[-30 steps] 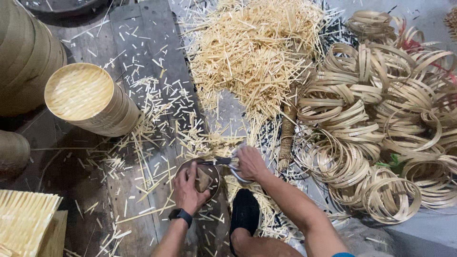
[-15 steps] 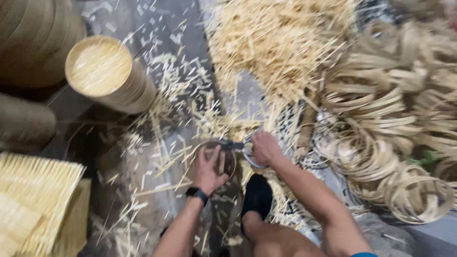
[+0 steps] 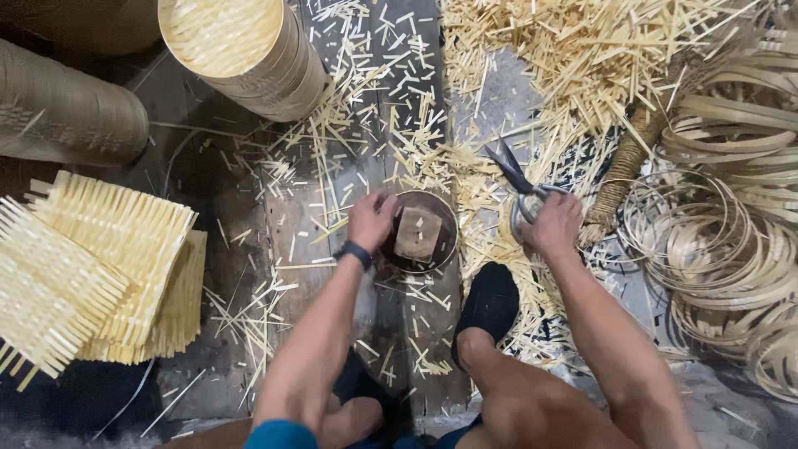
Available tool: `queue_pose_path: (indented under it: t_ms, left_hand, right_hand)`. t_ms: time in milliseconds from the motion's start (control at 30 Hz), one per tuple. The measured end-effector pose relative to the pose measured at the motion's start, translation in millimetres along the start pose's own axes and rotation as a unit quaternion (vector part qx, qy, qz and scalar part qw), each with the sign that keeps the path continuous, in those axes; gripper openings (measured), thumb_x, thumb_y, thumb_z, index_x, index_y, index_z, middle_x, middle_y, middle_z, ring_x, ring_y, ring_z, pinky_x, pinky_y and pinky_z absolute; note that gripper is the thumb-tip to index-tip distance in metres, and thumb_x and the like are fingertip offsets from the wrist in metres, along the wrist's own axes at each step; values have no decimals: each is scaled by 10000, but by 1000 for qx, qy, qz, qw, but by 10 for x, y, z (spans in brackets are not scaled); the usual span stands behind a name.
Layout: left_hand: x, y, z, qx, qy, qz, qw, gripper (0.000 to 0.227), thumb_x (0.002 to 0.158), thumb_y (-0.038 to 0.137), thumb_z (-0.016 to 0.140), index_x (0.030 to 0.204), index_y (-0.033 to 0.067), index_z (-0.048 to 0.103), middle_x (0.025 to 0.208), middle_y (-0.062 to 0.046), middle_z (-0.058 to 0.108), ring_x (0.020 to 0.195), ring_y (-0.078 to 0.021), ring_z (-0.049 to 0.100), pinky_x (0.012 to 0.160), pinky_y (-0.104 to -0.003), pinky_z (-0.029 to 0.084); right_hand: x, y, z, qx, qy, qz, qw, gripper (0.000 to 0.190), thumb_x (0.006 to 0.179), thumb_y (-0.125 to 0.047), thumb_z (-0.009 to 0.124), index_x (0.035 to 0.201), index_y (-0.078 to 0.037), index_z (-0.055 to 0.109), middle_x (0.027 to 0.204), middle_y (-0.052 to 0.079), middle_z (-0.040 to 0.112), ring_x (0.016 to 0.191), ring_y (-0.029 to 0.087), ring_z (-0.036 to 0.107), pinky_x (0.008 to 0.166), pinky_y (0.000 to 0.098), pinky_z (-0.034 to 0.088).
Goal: The person weaves bamboo strips into a circular mat using a wooden mold and shears. They repeatedly place a woven square over the mold, trim the edges, and stack the finished pieces.
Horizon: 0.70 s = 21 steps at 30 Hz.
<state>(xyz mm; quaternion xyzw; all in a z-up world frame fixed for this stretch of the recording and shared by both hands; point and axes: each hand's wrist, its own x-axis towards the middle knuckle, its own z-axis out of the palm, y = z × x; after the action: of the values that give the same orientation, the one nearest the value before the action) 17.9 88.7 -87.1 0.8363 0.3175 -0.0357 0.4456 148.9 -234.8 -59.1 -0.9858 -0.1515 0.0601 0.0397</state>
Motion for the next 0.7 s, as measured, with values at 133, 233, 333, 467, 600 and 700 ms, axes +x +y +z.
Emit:
queue_pose_path:
  t_ms: [133, 233, 333, 467, 600, 700]
  left_hand:
    - [431, -156, 120, 31, -111, -6, 993, 331, 842, 369, 786, 1053, 116, 814, 998, -138, 779, 892, -285, 743, 832, -386, 570]
    - [520, -161, 287, 16, -186, -28, 982, 296, 780, 355, 841, 987, 146, 818, 926, -101, 807, 829, -233, 780, 799, -355, 595]
    - [551, -92, 353, 70, -176, -62, 980, 265, 748, 351, 872, 945, 178, 838, 897, -94, 800, 785, -238, 770, 779, -355, 591]
    - [462, -37, 384, 83, -150, -83, 982, 251, 745, 351, 871, 922, 176, 840, 903, -101, 800, 808, -240, 764, 795, -355, 581]
    - [223, -87, 426, 74, 28, 88, 993, 227, 791, 318, 869, 917, 130, 845, 915, -141, 787, 850, -311, 731, 793, -408, 565]
    - [-218, -401, 412, 109, 109, -58, 986, 239, 941, 344, 807, 959, 108, 841, 922, -174, 771, 840, -339, 709, 742, -448, 544]
  right_hand:
    - [74, -372, 178, 347, -278, 61, 893, 674, 849, -408, 777, 1361, -14, 585, 1246, 199, 682, 1063, 264, 685, 960, 425, 564]
    - [161, -627, 355, 388, -300, 29, 871, 458, 894, -350, 780, 1229, -47, 706, 1155, 141, 721, 972, 198, 675, 866, 373, 538]
    - [297, -752, 459, 371, -312, 69, 872, 301, 836, -284, 831, 1014, -42, 810, 942, 127, 796, 783, 179, 702, 731, 345, 556]
    - [313, -749, 491, 376, -319, 103, 864, 263, 809, -243, 875, 927, -16, 818, 846, 123, 781, 693, 164, 655, 631, 335, 521]
    - [164, -613, 412, 392, -332, 127, 848, 285, 851, -303, 844, 981, -53, 797, 847, 74, 760, 699, 136, 668, 610, 312, 536]
    - [-112, -490, 415, 470, -373, 157, 784, 263, 886, -271, 795, 1013, -47, 743, 848, 67, 745, 685, 143, 667, 593, 302, 561]
